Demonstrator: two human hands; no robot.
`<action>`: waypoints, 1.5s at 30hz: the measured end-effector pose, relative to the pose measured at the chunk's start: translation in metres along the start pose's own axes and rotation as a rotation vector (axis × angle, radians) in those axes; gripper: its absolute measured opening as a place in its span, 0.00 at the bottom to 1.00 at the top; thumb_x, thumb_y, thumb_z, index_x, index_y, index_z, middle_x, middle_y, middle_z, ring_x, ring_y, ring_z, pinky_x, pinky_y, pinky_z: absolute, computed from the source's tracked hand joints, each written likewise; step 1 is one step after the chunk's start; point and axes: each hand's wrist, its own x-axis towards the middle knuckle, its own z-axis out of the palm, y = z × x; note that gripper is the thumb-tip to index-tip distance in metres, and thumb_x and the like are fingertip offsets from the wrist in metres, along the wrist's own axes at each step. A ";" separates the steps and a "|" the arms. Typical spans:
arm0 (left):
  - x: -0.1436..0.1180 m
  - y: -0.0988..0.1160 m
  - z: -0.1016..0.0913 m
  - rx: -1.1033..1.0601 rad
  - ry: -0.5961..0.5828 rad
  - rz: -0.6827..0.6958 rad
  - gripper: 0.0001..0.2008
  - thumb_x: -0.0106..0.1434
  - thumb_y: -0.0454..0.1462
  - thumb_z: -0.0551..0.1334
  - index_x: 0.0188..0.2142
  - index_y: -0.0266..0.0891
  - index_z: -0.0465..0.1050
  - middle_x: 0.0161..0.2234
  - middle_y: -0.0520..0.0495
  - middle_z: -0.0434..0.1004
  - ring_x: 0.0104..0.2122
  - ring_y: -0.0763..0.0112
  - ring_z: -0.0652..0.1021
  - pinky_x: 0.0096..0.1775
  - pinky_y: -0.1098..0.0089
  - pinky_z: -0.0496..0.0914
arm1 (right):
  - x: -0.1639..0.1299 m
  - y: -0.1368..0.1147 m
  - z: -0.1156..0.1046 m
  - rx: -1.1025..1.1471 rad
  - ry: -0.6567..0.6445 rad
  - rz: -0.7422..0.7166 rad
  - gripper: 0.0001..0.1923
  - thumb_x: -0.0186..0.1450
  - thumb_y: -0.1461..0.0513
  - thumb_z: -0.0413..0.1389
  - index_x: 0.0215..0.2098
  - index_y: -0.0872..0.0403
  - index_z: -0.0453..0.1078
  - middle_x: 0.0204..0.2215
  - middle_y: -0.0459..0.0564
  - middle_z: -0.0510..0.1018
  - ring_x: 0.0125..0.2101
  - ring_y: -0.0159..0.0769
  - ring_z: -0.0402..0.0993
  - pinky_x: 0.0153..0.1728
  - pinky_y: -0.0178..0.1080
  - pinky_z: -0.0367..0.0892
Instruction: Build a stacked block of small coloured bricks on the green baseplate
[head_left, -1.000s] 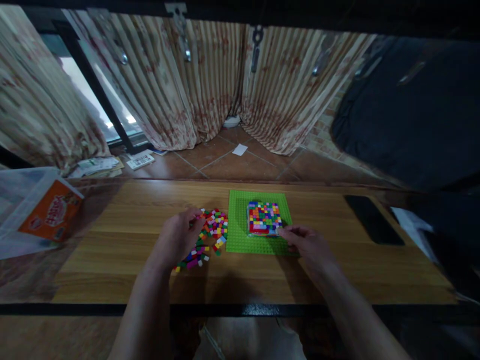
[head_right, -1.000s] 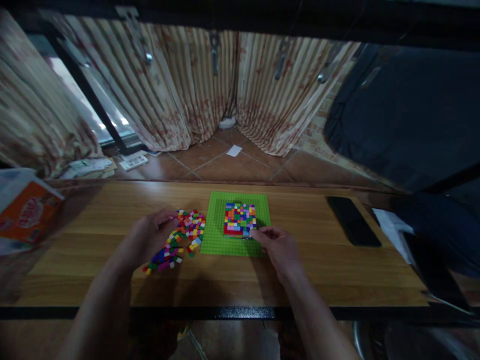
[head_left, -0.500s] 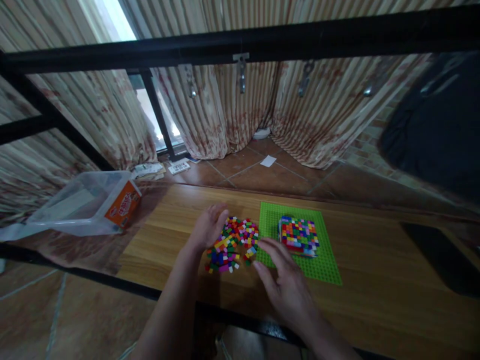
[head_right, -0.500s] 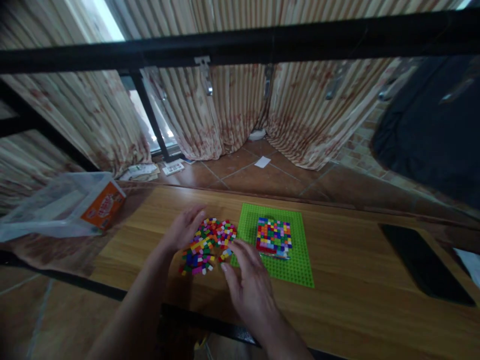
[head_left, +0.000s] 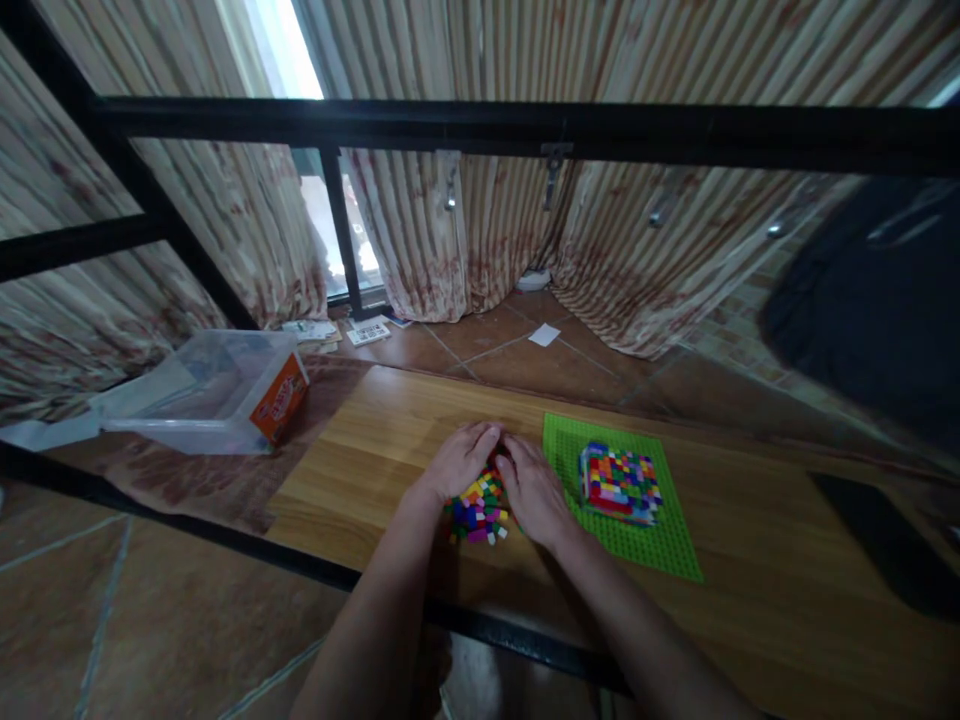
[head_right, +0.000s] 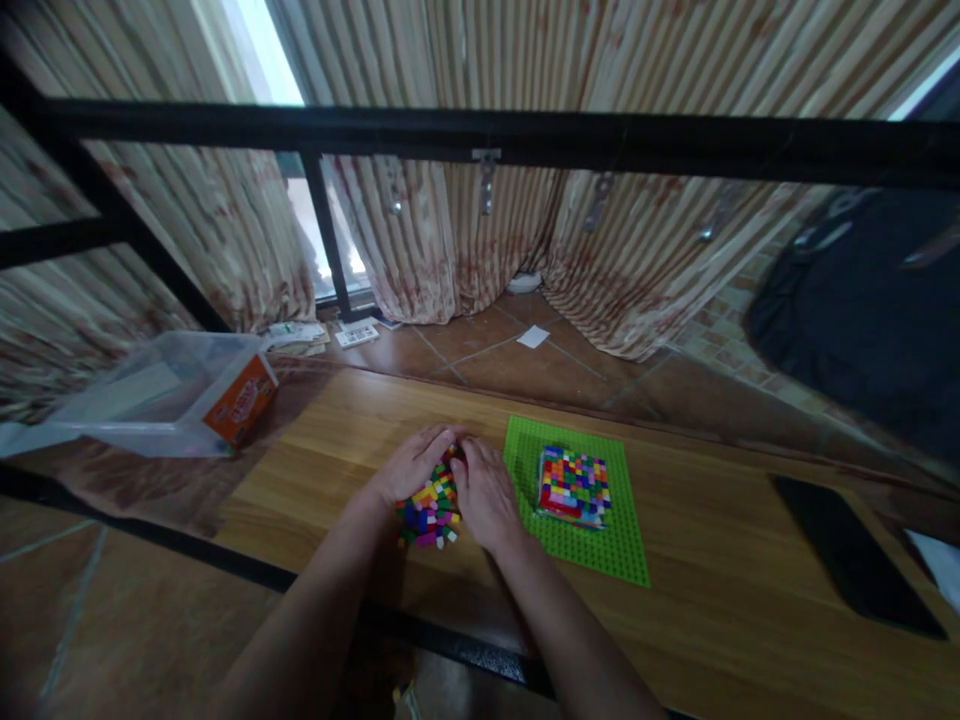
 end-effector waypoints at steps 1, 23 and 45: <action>-0.001 0.000 0.000 -0.017 -0.004 -0.001 0.24 0.72 0.45 0.44 0.51 0.39 0.74 0.50 0.43 0.79 0.52 0.63 0.75 0.59 0.64 0.65 | -0.001 -0.001 -0.001 0.030 -0.002 0.009 0.22 0.72 0.57 0.42 0.59 0.55 0.65 0.56 0.59 0.73 0.57 0.45 0.67 0.59 0.53 0.61; -0.083 0.014 -0.005 -0.026 0.424 -0.312 0.21 0.70 0.42 0.48 0.52 0.36 0.72 0.52 0.38 0.77 0.53 0.61 0.76 0.55 0.62 0.68 | -0.057 -0.018 -0.039 0.317 0.271 0.279 0.24 0.68 0.47 0.46 0.50 0.52 0.73 0.50 0.55 0.79 0.52 0.42 0.74 0.56 0.47 0.66; -0.134 0.042 0.014 0.397 0.290 -0.518 0.09 0.58 0.32 0.63 0.40 0.36 0.72 0.45 0.40 0.76 0.49 0.62 0.76 0.50 0.68 0.67 | -0.163 0.002 -0.057 0.183 0.124 0.299 0.10 0.59 0.64 0.55 0.37 0.53 0.76 0.40 0.53 0.78 0.41 0.41 0.77 0.48 0.43 0.70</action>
